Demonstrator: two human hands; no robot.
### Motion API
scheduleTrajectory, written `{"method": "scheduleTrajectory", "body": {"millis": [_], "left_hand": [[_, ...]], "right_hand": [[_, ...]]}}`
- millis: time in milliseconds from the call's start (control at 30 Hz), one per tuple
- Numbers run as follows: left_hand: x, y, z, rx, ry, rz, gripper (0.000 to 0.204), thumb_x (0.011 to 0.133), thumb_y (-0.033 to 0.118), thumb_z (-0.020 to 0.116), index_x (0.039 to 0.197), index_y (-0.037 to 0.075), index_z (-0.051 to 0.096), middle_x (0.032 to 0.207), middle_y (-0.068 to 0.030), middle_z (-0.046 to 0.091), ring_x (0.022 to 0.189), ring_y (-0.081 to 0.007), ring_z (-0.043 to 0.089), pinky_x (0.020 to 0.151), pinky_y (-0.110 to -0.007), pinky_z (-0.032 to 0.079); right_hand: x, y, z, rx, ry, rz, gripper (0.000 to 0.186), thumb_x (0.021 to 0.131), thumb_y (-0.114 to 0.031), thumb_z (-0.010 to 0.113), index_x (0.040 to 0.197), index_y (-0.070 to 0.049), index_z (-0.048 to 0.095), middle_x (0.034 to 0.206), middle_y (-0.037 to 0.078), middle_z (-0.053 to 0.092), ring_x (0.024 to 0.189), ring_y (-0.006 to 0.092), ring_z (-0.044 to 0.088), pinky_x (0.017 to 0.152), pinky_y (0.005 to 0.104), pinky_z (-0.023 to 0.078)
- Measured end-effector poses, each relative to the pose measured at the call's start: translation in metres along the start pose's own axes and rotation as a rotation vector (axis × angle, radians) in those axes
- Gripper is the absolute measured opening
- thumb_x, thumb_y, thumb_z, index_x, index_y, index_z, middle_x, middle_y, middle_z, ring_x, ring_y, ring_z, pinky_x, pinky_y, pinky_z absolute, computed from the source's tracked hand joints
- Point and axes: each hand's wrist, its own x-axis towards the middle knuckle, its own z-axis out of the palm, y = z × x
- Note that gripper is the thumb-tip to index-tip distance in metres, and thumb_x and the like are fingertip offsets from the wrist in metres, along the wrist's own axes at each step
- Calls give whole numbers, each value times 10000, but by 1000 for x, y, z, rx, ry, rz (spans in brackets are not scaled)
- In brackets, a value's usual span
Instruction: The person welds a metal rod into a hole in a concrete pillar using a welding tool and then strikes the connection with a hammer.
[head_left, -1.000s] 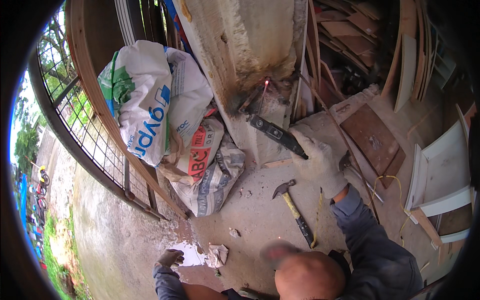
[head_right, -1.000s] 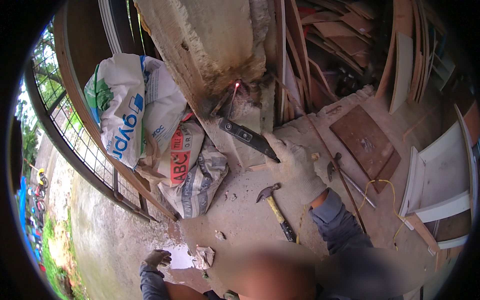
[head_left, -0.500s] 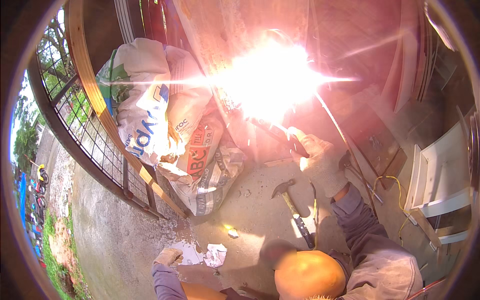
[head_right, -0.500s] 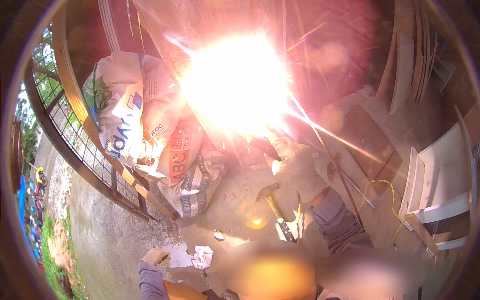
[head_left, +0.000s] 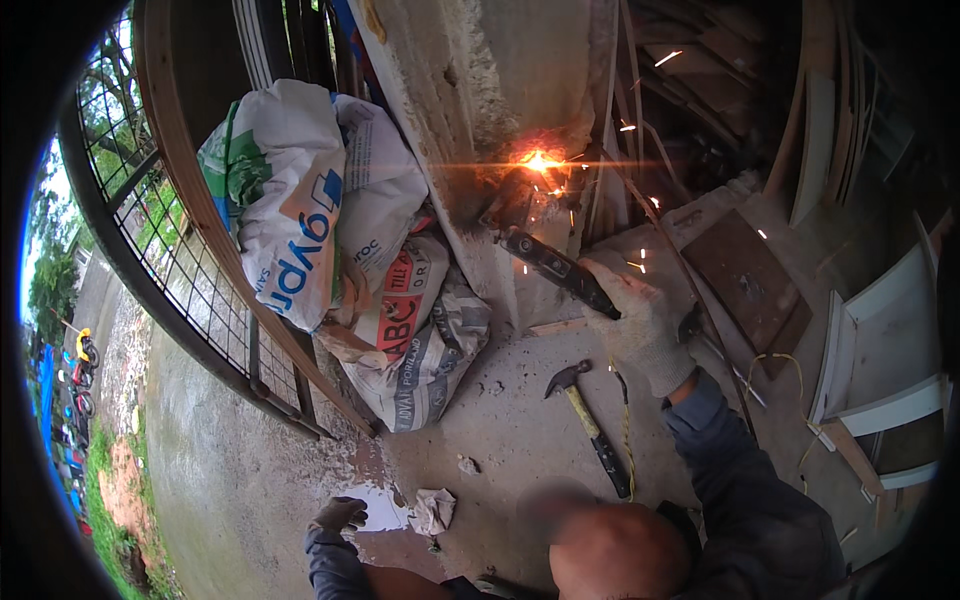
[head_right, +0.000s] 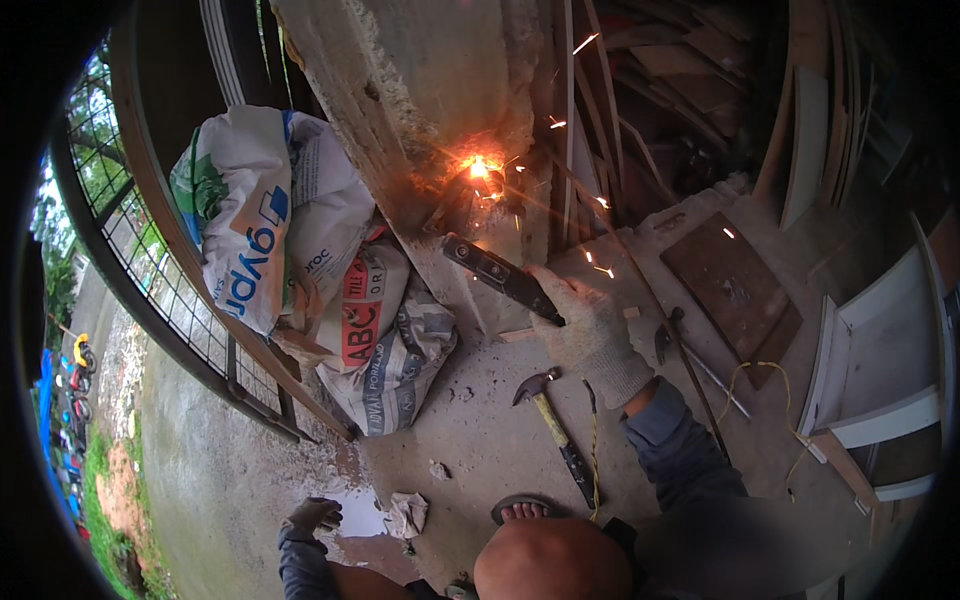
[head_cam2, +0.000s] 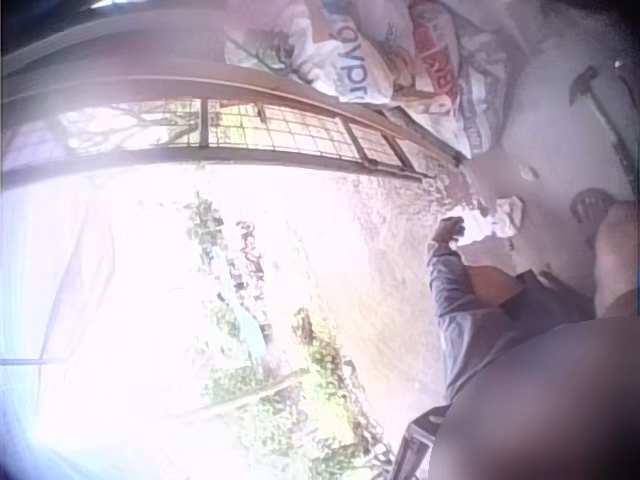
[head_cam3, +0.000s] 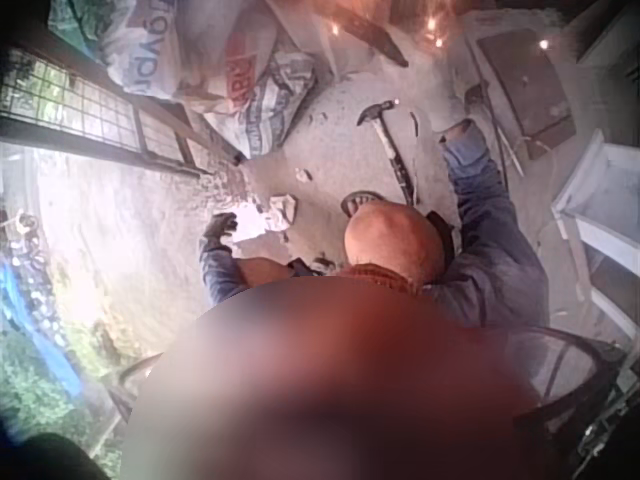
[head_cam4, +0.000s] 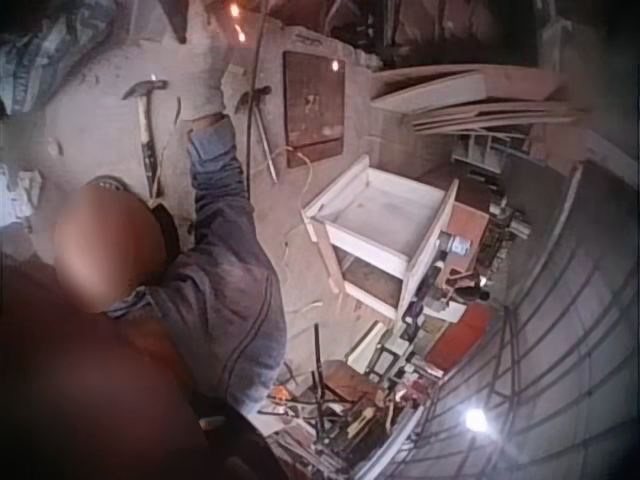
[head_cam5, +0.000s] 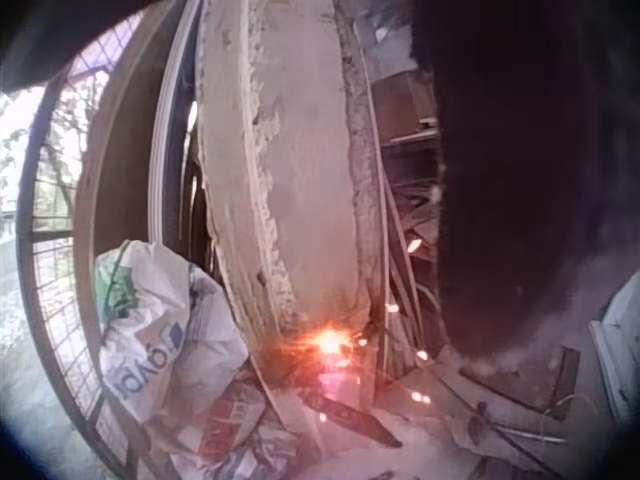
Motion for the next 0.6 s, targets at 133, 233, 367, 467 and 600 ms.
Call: {"method": "scheduleTrajectory", "body": {"millis": [133, 233, 367, 467, 600], "left_hand": [[-4, 4, 2, 9, 25, -14, 349, 1014, 337, 707, 1184, 38, 770, 1086, -132, 809, 890, -257, 779, 788, -420, 623], [-13, 10, 7, 24, 49, 28, 339, 1003, 296, 711, 1169, 6, 766, 1075, -146, 809, 883, -264, 780, 783, -401, 629], [-22, 16, 10, -29, 61, 24, 350, 983, 279, 723, 1157, -21, 766, 1041, -159, 804, 851, -272, 776, 766, -383, 627], [-20, 14, 9, -37, 46, -31, 398, 985, 340, 726, 1237, 33, 754, 1092, -136, 796, 911, -273, 772, 804, -422, 619], [-7, 5, 4, -8, 1, -11, 408, 1008, 380, 709, 1251, 55, 751, 1130, -142, 797, 946, -279, 776, 826, -444, 623]], "right_hand": [[4, -2, -2, -6, -7, 14, 522, 883, -56, 804, 1392, -50, 685, 1137, 224, 775, 1038, 385, 776, 853, 439, 625], [6, -6, -3, 0, 14, -3, 512, 885, -43, 799, 1385, -43, 693, 1136, 207, 779, 1010, 363, 779, 856, 419, 620], [5, -6, -5, 23, 10, 18, 567, 860, -54, 813, 1413, -60, 687, 1139, 175, 767, 947, 320, 759, 808, 401, 610], [5, -2, -4, -1, -25, 7, 591, 866, -87, 811, 1437, -124, 661, 1051, 200, 746, 892, 374, 759, 765, 452, 618], [3, 0, 1, 15, -14, 39, 580, 876, -104, 809, 1434, -148, 657, 1040, 208, 744, 930, 389, 772, 766, 462, 629]]}}
